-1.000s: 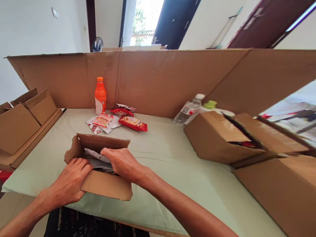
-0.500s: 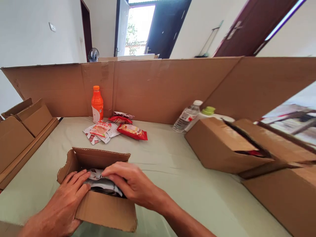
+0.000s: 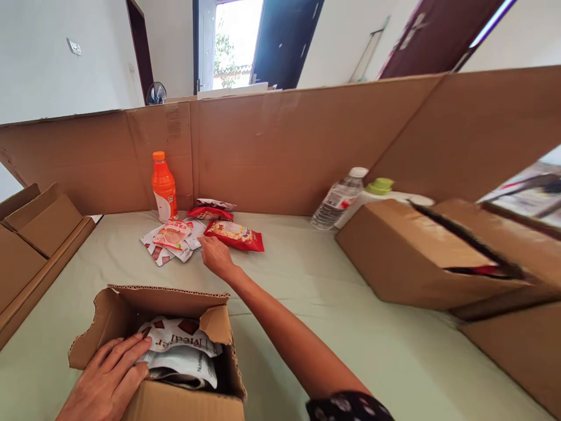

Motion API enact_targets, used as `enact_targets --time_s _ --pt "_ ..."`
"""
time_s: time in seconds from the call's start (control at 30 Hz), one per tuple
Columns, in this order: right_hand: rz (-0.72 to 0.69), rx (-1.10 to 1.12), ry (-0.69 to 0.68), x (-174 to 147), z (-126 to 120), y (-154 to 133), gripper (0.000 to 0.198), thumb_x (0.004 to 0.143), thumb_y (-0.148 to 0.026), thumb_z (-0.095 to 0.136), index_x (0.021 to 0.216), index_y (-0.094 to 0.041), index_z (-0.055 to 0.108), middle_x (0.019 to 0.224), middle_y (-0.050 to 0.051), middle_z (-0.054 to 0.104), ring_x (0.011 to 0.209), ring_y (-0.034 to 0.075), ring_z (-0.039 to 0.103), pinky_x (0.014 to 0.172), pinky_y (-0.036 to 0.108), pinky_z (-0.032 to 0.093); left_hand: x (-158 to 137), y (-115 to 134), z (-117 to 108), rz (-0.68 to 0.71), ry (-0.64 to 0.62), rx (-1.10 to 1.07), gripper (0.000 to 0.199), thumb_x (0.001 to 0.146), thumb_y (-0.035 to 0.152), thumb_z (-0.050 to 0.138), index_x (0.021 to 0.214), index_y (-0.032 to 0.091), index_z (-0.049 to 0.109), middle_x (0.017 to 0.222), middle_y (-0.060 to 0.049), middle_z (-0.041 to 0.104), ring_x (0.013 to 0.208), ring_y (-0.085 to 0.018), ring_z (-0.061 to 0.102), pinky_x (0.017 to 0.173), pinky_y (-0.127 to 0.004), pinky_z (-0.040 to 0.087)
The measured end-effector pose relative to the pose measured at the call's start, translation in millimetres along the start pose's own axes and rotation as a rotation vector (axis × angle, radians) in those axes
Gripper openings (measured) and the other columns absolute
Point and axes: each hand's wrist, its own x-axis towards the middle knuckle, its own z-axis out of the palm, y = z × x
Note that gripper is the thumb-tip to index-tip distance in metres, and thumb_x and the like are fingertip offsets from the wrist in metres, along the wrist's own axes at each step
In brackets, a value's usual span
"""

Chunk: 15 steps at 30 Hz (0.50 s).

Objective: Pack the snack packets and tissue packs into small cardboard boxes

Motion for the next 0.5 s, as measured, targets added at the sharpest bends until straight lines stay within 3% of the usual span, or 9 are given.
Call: enact_targets --time_s 0.13,0.23,0.37,0.5 --pt "0.003 -0.107 -0.063 26.3 24.2 -8.4 0.038 0.099 -0.036 0.066 0.133 -0.017 0.062 0.137 0.012 0.061 0.121 0.028 0.062 0.101 0.051 0.053 2.4 4.3 -11.3 -0.025 -0.066 -0.113 0.05 0.072 0.01 0.061 0.121 0.019 0.058 0.147 -0.017 0.061 0.141 -0.036 0.052 0.113 -0.055 0.043" --pt "0.005 -0.14 -0.094 33.3 29.0 -6.6 0.037 0.1 -0.036 0.066 0.131 -0.017 0.063 0.135 0.012 0.062 0.119 0.027 0.062 0.1 0.051 0.054 3.1 3.8 -15.4 -0.027 -0.091 -0.177 0.053 0.07 0.016 0.064 0.123 0.019 0.057 0.149 -0.018 0.059 0.142 -0.037 0.051 0.114 -0.056 0.042" --pt "0.011 -0.125 -0.076 27.6 14.5 -2.4 0.033 0.099 -0.035 0.066 0.125 -0.015 0.065 0.129 0.012 0.065 0.115 0.026 0.065 0.098 0.048 0.055 3.3 0.8 -12.7 -0.019 -0.102 -0.199 0.063 0.061 0.014 0.064 0.124 0.019 0.057 0.15 -0.018 0.058 0.141 -0.038 0.051 0.114 -0.057 0.042" --pt "0.061 -0.037 0.004 8.1 -17.5 3.3 0.028 0.1 -0.038 0.064 0.117 -0.016 0.068 0.12 0.009 0.069 0.108 0.023 0.067 0.095 0.046 0.056 8.9 0.9 -16.9 -0.028 -0.134 -0.231 0.067 0.054 0.013 0.062 0.122 0.017 0.058 0.151 -0.018 0.056 0.139 -0.04 0.052 0.113 -0.061 0.042"
